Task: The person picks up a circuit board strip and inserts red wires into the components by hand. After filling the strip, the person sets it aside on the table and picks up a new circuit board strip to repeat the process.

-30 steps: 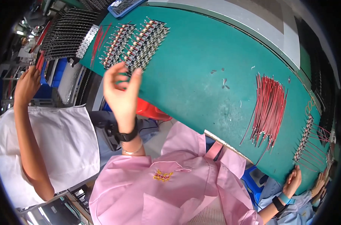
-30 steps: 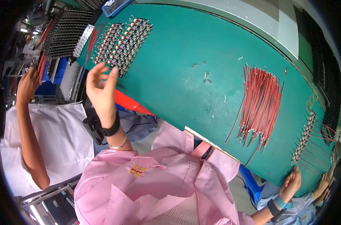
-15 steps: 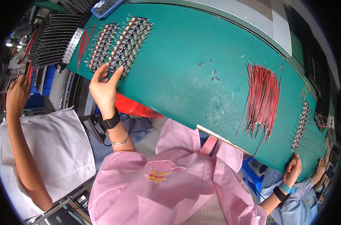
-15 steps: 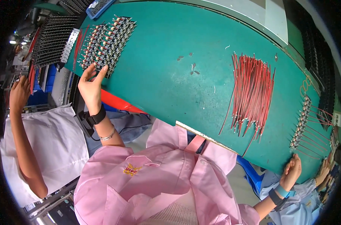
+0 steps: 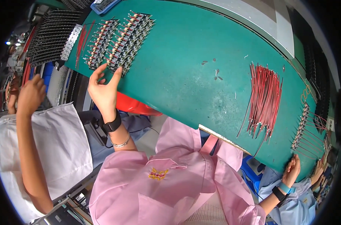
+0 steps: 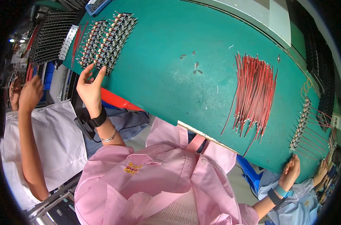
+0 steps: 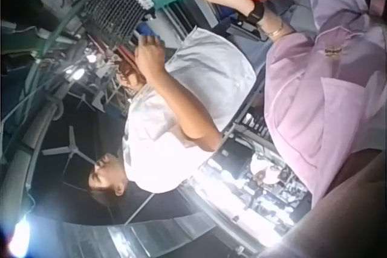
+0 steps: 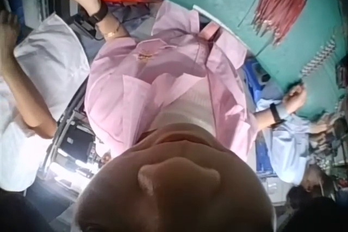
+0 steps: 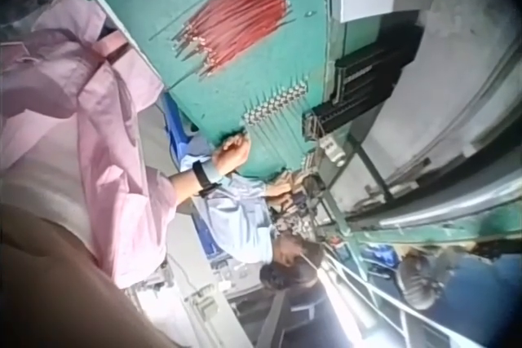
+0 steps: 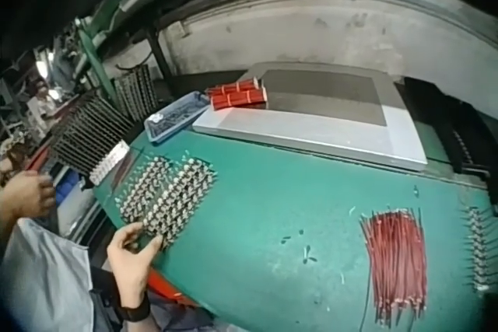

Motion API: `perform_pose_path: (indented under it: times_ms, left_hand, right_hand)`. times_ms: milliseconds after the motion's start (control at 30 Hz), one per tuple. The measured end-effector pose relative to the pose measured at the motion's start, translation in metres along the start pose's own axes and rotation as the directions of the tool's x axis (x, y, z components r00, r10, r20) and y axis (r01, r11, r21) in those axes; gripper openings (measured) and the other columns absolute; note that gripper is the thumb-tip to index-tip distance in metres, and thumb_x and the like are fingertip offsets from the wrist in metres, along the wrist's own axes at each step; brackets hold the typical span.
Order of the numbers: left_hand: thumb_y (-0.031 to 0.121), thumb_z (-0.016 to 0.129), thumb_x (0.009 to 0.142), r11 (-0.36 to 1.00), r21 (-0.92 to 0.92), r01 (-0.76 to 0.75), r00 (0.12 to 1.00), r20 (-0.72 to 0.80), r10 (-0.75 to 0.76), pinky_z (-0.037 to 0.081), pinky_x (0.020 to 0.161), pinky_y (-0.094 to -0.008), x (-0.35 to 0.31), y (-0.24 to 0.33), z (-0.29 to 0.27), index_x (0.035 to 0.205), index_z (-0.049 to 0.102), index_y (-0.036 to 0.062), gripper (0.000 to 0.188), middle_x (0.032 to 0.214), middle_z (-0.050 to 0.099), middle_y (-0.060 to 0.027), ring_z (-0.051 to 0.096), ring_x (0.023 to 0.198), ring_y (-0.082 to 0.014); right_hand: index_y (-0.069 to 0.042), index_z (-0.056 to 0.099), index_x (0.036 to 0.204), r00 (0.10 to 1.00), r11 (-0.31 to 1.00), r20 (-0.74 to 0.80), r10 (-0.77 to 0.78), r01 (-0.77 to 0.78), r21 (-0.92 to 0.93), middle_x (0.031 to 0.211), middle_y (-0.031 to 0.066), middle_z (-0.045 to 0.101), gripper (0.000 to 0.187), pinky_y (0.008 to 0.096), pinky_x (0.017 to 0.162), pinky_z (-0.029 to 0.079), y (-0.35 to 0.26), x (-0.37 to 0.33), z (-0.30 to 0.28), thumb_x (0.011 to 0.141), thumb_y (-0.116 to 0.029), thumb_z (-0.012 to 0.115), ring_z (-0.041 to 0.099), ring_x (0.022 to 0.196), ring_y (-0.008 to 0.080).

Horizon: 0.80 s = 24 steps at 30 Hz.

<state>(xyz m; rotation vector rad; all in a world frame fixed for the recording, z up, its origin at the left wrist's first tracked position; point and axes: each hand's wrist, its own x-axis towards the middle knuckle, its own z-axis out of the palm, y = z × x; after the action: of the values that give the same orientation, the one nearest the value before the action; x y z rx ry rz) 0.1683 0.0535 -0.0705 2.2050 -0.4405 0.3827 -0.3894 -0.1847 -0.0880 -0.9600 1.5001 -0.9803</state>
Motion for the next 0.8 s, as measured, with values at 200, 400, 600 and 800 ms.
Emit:
perform_pose_path:
  times_ms: [200, 400, 600, 800]
  left_hand:
    - [0.017, 0.076, 0.058, 0.993, -0.111, -0.03, 0.998, -0.056, 0.024, 0.041, 0.065, -0.0238, -0.006, 0.001, 0.0, 0.092, 0.056, -0.0005, 0.043, 0.085, 0.058, -0.0065, 0.053, 0.077, -0.0131]
    - [-0.003, 0.071, 0.06, 0.823, -0.567, 0.008, 1.0, 0.0, -0.01, 0.043, 0.063, -0.0216, -0.018, 0.004, 0.009, 0.091, 0.044, 0.0008, 0.042, 0.081, 0.057, -0.01, 0.054, 0.072, -0.012]
    - [-0.011, 0.067, 0.061, 0.637, -0.77, -0.01, 0.999, -0.039, -0.032, 0.046, 0.064, -0.0234, -0.029, 0.0, 0.014, 0.091, 0.037, 0.0023, 0.045, 0.081, 0.056, -0.0134, 0.055, 0.07, -0.014]
    - [-0.012, 0.065, 0.062, 0.515, -0.856, -0.046, 0.997, -0.075, -0.036, 0.046, 0.068, -0.026, -0.041, 0.007, 0.004, 0.091, 0.037, 0.0024, 0.042, 0.086, 0.053, -0.0145, 0.055, 0.078, -0.0166]
  right_hand:
    - [-0.002, 0.051, 0.091, 0.998, 0.995, -0.058, 0.007, -0.002, 0.098, 0.06, -0.0046, 0.04, 0.021, 0.0145, 0.034, 0.023, -0.014, -0.02, 0.023, 0.085, -0.022, 0.049, 0.033, 0.043, 0.0016]
    - [-0.002, 0.046, 0.082, 0.921, 0.934, 0.224, -0.319, 0.265, 0.241, 0.057, -0.0013, 0.036, 0.015, 0.0155, 0.035, 0.024, -0.028, -0.105, 0.127, 0.085, -0.017, 0.046, 0.033, 0.042, 0.0046]
    - [0.002, 0.05, 0.075, 0.514, 0.981, 0.835, -0.196, 0.106, 0.166, 0.061, 0.0054, 0.05, 0.009, 0.0183, 0.042, 0.033, -0.036, -0.17, 0.26, 0.079, -0.006, 0.052, 0.042, 0.045, 0.0059]
    - [0.006, 0.054, 0.088, 0.298, 0.995, 0.95, -0.097, 0.006, 0.1, 0.08, 0.0032, 0.056, 0.009, 0.0166, 0.061, 0.039, -0.032, -0.18, 0.286, 0.079, 0.005, 0.052, 0.049, 0.073, 0.0032]
